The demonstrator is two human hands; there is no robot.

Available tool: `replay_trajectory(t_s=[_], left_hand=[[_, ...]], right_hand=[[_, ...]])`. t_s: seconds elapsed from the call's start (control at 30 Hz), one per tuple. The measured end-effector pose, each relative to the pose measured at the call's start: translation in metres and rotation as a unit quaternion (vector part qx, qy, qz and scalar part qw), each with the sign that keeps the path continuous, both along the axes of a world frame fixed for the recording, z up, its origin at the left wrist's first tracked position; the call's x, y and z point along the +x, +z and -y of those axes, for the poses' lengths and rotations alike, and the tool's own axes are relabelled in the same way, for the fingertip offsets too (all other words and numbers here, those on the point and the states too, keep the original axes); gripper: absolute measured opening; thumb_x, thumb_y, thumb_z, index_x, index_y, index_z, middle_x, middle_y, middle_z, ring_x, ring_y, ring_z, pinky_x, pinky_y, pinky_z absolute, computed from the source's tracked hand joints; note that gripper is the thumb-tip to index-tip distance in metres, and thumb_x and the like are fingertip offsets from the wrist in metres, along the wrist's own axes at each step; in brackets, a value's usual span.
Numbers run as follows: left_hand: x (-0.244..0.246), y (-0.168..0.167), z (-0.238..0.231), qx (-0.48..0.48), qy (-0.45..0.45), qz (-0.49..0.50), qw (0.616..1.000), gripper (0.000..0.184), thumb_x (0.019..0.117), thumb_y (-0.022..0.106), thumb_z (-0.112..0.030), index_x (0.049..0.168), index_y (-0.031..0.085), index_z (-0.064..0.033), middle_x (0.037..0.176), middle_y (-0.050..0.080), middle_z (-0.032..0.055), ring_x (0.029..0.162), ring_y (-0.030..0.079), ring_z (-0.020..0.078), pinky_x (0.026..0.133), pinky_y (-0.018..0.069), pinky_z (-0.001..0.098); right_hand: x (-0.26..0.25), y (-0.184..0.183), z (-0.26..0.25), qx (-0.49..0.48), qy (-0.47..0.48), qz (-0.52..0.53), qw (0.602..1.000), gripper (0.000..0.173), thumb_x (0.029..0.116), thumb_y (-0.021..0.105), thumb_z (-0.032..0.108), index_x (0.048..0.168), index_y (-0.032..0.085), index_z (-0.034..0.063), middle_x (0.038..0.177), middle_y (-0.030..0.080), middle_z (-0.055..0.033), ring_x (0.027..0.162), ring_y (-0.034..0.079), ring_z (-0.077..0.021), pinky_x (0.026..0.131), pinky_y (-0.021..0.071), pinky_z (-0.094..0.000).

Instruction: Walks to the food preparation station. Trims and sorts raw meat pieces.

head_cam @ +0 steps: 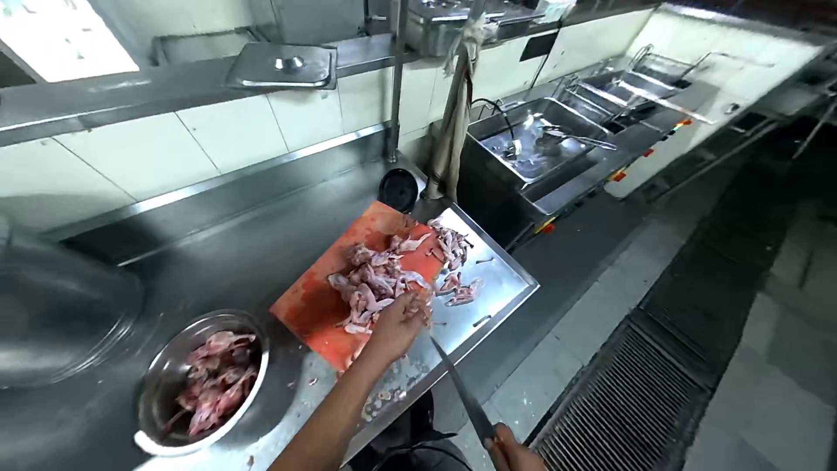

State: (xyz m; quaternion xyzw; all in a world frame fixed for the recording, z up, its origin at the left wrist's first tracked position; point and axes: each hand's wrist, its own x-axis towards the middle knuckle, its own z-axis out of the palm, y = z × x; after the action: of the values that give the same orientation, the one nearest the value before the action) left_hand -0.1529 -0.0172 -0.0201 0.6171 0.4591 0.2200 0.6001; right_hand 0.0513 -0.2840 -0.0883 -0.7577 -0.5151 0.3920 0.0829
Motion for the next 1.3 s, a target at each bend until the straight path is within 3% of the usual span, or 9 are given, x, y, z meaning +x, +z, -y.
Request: replay_trajectory(t_s=[0.13, 0.27, 0.4, 0.53, 0.67, 0.8, 0.93, 1.1, 1.3], left_hand=[[-0.036, -0.023, 0.012, 0.144, -0.038, -0.305, 0.941, 0.043, 0.1014, 0.058, -0.038, 0.137, 0.065, -0.0139, 0.135, 0.065, 0.0092, 0.129, 0.060, 0.0234, 0.112, 0.0474, 0.0455], [-0.083, -0.060, 0.053, 0.119, -0.073, -0.448, 0.883, 0.054, 0.0879, 0.072, -0.031, 0.141, 0.062, -0.0277, 0.155, 0.049, 0.0081, 0.143, 0.043, 0.0366, 0.109, 0.0439, 0.0595], [-0.096, -0.071, 0.062, 0.104, -0.050, -0.389, 0.914, 0.039, 0.0960, 0.061, -0.013, 0.134, 0.068, -0.0178, 0.146, 0.056, 0.0148, 0.133, 0.056, 0.0320, 0.111, 0.0484, 0.0466], [-0.119, -0.087, 0.069, 0.073, 0.037, -0.259, 0.962, 0.035, 0.0982, 0.060, -0.014, 0.132, 0.069, -0.0117, 0.131, 0.068, 0.0127, 0.122, 0.065, 0.0251, 0.109, 0.0505, 0.0451], [-0.132, -0.087, 0.074, -0.069, 0.153, -0.049, 0.985, 0.029, 0.1012, 0.061, -0.015, 0.128, 0.066, -0.0049, 0.111, 0.073, 0.0110, 0.083, 0.074, 0.0201, 0.078, 0.0642, 0.0408], [-0.135, -0.068, 0.078, -0.113, 0.232, 0.053, 0.965, 0.025, 0.1026, 0.058, -0.012, 0.124, 0.063, -0.0011, 0.106, 0.073, 0.0128, 0.082, 0.074, 0.0226, 0.073, 0.0643, 0.0400], [-0.131, -0.060, 0.078, -0.068, 0.237, 0.022, 0.969, 0.025, 0.0990, 0.063, -0.014, 0.122, 0.064, -0.0031, 0.103, 0.074, 0.0097, 0.081, 0.074, 0.0202, 0.073, 0.0645, 0.0389], [-0.132, -0.054, 0.073, -0.039, 0.191, 0.010, 0.981, 0.024, 0.1002, 0.058, -0.014, 0.121, 0.063, -0.0039, 0.103, 0.072, 0.0089, 0.083, 0.073, 0.0187, 0.074, 0.0639, 0.0385], [-0.132, -0.049, 0.068, -0.006, 0.113, 0.033, 0.993, 0.025, 0.1008, 0.058, -0.019, 0.122, 0.063, -0.0058, 0.100, 0.072, 0.0068, 0.079, 0.071, 0.0168, 0.070, 0.0622, 0.0355]], right_hand=[[0.003, -0.005, -0.024, 0.036, -0.039, -0.010, 0.999, 0.041, 0.1065, 0.047, 0.038, 0.118, 0.059, 0.0010, 0.074, 0.065, -0.0162, 0.069, 0.068, -0.0342, 0.066, 0.0551, -0.0562], [-0.010, -0.011, -0.059, 0.063, -0.070, -0.039, 0.995, 0.037, 0.1045, 0.051, 0.032, 0.123, 0.059, 0.0019, 0.077, 0.066, -0.0148, 0.069, 0.067, -0.0320, 0.066, 0.0548, -0.0546], [-0.027, 0.003, -0.142, 0.095, -0.082, -0.018, 0.992, 0.035, 0.1016, 0.051, 0.020, 0.133, 0.056, 0.0053, 0.093, 0.068, -0.0154, 0.080, 0.069, -0.0310, 0.072, 0.0570, -0.0536], [-0.044, 0.034, -0.258, 0.092, -0.013, 0.035, 0.995, 0.051, 0.1019, 0.051, 0.020, 0.151, 0.046, 0.0053, 0.134, 0.061, -0.0236, 0.117, 0.065, -0.0370, 0.100, 0.0535, -0.0541], [-0.060, 0.024, -0.336, 0.125, 0.050, 0.077, 0.988, 0.051, 0.0975, 0.065, 0.023, 0.144, 0.054, 0.0051, 0.132, 0.060, -0.0279, 0.119, 0.061, -0.0470, 0.098, 0.0515, -0.0625], [-0.100, 0.058, -0.311, 0.191, 0.110, 0.072, 0.973, 0.038, 0.0968, 0.065, 0.025, 0.129, 0.067, 0.0044, 0.134, 0.060, -0.0245, 0.124, 0.057, -0.0458, 0.100, 0.0505, -0.0628], [-0.150, 0.071, -0.236, 0.059, 0.256, -0.077, 0.962, 0.039, 0.1037, 0.051, 0.039, 0.123, 0.068, 0.0088, 0.106, 0.073, -0.0125, 0.099, 0.072, -0.0286, 0.092, 0.0563, -0.0534], [-0.161, 0.042, -0.216, 0.017, 0.210, -0.126, 0.969, 0.030, 0.1029, 0.055, 0.028, 0.123, 0.063, 0.0068, 0.096, 0.072, -0.0116, 0.085, 0.073, -0.0251, 0.083, 0.0599, -0.0474], [-0.157, 0.050, -0.213, -0.007, 0.276, -0.009, 0.961, 0.035, 0.1069, 0.042, 0.026, 0.112, 0.065, 0.0002, 0.106, 0.070, -0.0204, 0.104, 0.069, -0.0356, 0.093, 0.0531, -0.0547]])
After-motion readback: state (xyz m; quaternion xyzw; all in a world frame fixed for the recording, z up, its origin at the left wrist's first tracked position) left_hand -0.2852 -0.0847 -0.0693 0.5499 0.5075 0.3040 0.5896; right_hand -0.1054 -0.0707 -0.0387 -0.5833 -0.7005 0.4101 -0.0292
